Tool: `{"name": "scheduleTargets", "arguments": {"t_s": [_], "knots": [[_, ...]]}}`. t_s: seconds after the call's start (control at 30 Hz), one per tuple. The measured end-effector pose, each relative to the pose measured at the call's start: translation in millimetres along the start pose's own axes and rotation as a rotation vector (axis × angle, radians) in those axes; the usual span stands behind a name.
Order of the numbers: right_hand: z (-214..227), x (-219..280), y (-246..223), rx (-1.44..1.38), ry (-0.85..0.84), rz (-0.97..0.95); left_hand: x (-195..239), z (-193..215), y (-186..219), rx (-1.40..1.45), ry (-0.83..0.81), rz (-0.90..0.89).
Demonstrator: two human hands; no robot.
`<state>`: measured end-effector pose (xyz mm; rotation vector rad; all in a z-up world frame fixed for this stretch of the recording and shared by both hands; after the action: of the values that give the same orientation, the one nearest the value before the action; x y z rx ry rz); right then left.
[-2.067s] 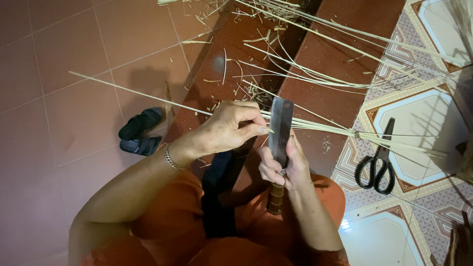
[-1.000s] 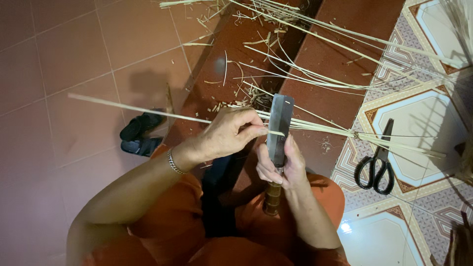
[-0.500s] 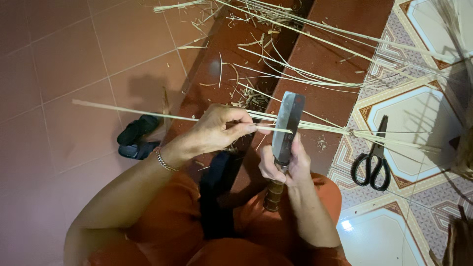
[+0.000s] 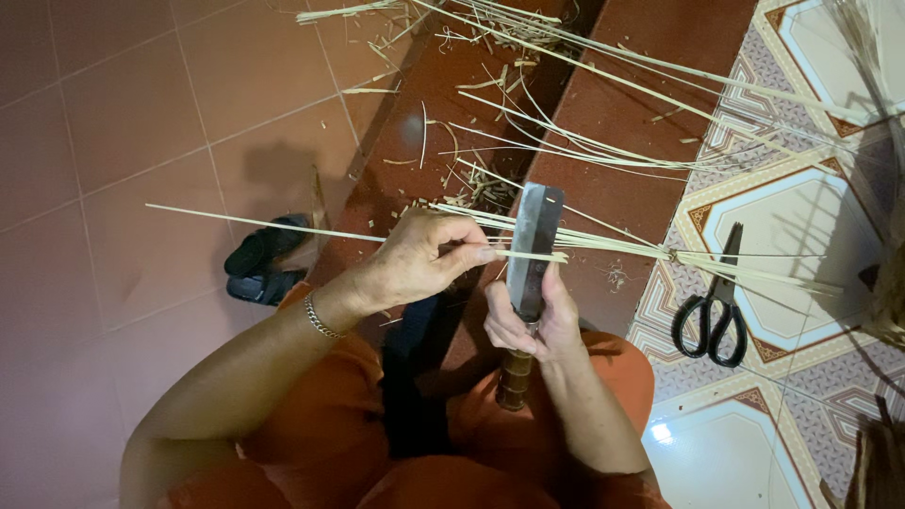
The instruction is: The person sits on the floor and uses a knife to split long dried sticks into thin strips. They repeatedly hold a stick with one hand and draw the knife along its length to peel off thin layers, accumulating shavings on the floor.
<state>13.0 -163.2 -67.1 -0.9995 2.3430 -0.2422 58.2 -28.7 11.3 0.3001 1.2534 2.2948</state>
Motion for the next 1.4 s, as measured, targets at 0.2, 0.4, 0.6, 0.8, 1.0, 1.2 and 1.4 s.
{"name": "scheduleTargets", "arguments": {"t_s": [0.2,0.4,0.6,0.8,1.0,1.2,1.4], "knots": [[-3,-5,3,0.050,0.025,0.008,2,-2,0,0.044,0.005,-0.018],[-16,-14,-5,0.168,0.107,0.024,1,-2,1,0.006,-0.059,0.074],[-40,-6,-23,0.284,0.138,-0.011,20,6,39,-0.010,-0.097,-0.284],[-70,35,-7,0.253,0.081,-0.155,51,1,75,0.008,-0.167,-0.329],[-78,60,-8,0.143,0.119,-0.071,66,15,101,0.075,-0.168,-0.415],[-102,53,-6,0.036,0.194,0.039,66,20,102,0.100,-0.191,-0.314],[-111,41,-9,-0.029,0.221,0.106,74,28,98,0.091,-0.169,-0.253]]}}
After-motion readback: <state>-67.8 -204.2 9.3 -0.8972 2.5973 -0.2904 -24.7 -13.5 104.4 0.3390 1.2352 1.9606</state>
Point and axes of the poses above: each hand's wrist, its own x-axis away from the middle knuckle, its own z-axis out of the back of the hand, y = z × x, the point moved 7 cm from there along -x, towards the middle knuckle, and after that the axes turned 12 degrees about -y, right-handed, at the moved point
